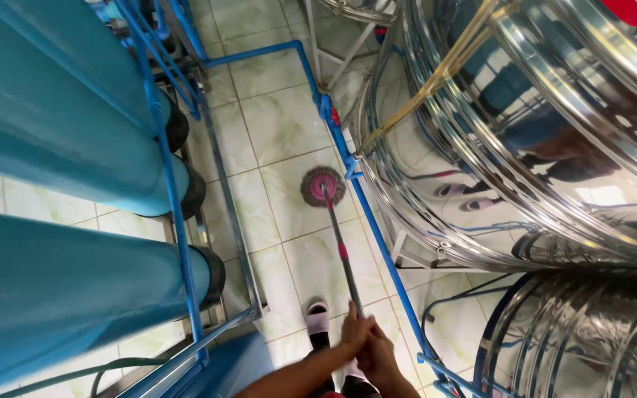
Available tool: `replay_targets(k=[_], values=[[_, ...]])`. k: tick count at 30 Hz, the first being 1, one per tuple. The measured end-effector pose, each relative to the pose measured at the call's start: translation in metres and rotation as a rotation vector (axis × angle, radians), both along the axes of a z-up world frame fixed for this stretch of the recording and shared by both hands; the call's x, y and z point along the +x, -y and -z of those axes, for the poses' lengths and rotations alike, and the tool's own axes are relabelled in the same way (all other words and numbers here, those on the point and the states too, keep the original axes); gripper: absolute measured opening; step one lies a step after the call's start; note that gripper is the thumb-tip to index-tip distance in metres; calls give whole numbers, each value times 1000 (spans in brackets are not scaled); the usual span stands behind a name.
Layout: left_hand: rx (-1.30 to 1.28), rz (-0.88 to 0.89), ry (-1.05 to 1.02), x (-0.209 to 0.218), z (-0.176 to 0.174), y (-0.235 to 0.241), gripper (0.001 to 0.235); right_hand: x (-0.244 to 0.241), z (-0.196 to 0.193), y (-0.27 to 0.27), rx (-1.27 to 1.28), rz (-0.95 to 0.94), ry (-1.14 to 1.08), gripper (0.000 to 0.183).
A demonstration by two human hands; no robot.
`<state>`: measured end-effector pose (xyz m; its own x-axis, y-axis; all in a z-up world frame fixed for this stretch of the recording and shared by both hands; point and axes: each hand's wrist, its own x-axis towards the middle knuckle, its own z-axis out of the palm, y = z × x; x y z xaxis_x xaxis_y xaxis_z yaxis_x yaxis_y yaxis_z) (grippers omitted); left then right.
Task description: Mopping the tiled floor of a water production facility.
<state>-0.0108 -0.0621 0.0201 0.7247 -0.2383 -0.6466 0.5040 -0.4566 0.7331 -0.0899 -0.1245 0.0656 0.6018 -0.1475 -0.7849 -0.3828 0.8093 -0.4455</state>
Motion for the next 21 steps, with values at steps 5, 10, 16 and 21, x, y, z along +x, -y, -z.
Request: replay_targets(k=[5,10,16,21], values=[[30,48,138,107,58,12,96,109,-31,0,-20,-6,13,24],[-51,12,60,139,-9,25,95,135,-67,18,-69,-31,-20,29],[-52,106,175,34,39,42,100,30,-26,36,-1,7,49,27],[5,63,28,-131,8,57,99,-130,-20,48,17,-4,0,28]])
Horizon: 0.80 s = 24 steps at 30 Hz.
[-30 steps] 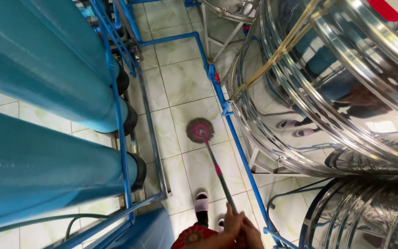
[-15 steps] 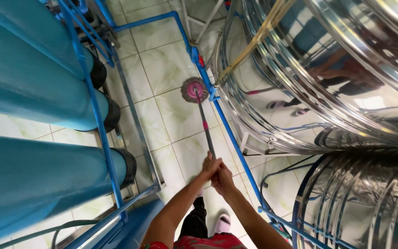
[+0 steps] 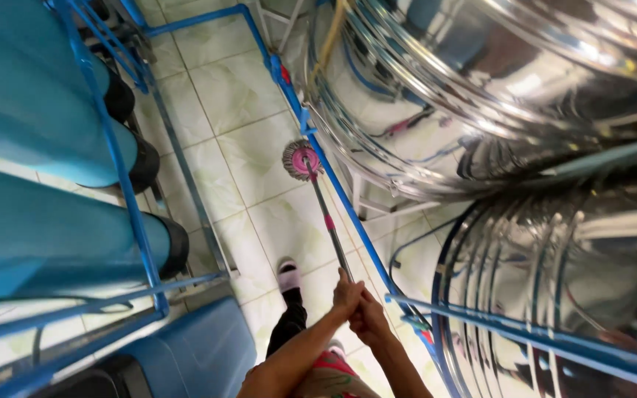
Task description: Mopping the tiled floor of a water production facility.
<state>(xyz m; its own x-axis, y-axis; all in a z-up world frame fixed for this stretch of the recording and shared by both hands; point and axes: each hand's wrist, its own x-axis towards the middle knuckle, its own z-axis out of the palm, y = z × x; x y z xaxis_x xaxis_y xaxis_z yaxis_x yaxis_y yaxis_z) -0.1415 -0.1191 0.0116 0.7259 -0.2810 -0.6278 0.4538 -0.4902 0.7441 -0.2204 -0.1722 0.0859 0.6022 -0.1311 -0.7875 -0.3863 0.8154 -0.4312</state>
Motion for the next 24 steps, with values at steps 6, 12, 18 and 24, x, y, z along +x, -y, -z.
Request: replay_targets(k=[6,12,18,24], values=[[10,20,-32,-222,43,26,97,-212,19,27,66,43,-112,32],[12,91,-276,-326,-14,22,101,-327,18,43,79,-55,-208,36],[-27,48,-26,-282,31,2,87,-276,29,13,-14,-44,-106,22],[-204,-28,26,-207,36,-28,78,-190,19,-16,-43,-75,-163,39]])
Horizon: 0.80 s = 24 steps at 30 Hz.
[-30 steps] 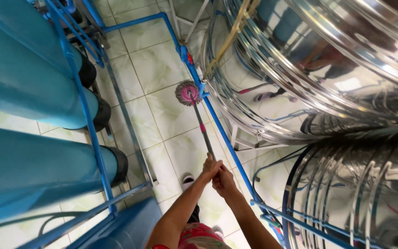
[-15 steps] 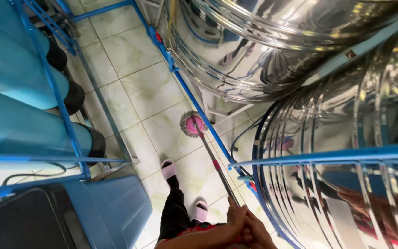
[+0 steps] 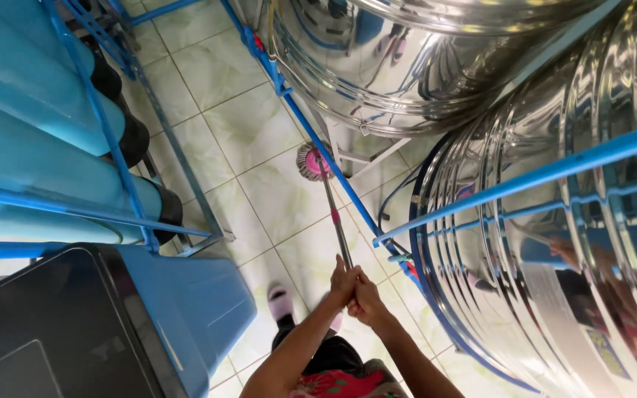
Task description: Mopping the tiled floor of a water production facility.
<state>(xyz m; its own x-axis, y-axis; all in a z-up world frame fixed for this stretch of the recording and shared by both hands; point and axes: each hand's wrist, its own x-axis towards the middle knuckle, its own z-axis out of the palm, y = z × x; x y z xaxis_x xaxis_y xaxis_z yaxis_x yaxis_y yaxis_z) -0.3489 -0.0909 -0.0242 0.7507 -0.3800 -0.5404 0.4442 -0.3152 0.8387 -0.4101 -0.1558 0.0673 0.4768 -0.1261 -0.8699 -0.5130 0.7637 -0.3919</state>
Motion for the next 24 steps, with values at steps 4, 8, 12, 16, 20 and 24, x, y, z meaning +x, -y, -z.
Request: replay_targets(k=[4,8,12,16,20,24], values=[[10,107,17,-24,4,-9,67,-39,24,-16,13,53,-13,41],[270,167,25,-96,-3,-11,83,-117,20,-33,-35,106,120,40],[285,205,-125,-195,-52,-58,94,-220,11,-78,-44,208,6,50],[313,351,-144,-264,-15,-106,96,-287,14,-122,-45,268,-69,48],[305,470,-1,-272,4,-138,96,-292,10,-167,14,403,-22,43],[376,478,82,-217,16,-145,92,-237,28,-191,-61,436,58,38]])
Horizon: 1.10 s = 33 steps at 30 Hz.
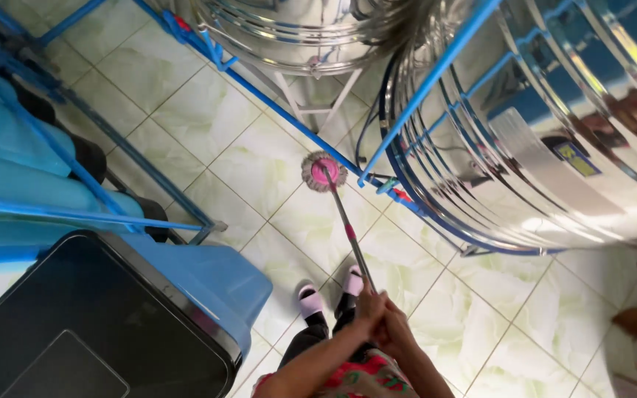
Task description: Mopping the tiled floor of a water production facility.
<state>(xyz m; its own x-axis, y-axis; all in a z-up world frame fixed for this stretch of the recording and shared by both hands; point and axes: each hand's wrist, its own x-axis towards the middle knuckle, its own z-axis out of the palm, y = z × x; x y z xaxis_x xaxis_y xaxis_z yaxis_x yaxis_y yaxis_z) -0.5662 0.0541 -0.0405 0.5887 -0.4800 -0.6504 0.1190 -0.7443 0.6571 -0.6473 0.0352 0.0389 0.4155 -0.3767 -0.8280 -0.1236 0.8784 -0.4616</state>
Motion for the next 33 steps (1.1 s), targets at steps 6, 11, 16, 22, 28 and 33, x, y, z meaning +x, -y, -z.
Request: replay_targets(k=[6,11,16,22,28,33], values=[[-121,-85,-110,78,-39,10,90,69,-6,18,116,37,55,35],[-99,14,-141,45,-54,5,94,27,-7,5,94,127,96,26],[-59,119,-108,-55,-23,-37,94,-72,-3,-46,84,208,73,24],[-56,292,-89,-193,8,-114,95,-209,10,-129,154,391,29,30],[35,391,-186,-277,-24,-173,96,-301,28,-202,201,455,57,35],[-22,367,-131,-260,7,-171,96,-278,30,-194,188,376,24,30]])
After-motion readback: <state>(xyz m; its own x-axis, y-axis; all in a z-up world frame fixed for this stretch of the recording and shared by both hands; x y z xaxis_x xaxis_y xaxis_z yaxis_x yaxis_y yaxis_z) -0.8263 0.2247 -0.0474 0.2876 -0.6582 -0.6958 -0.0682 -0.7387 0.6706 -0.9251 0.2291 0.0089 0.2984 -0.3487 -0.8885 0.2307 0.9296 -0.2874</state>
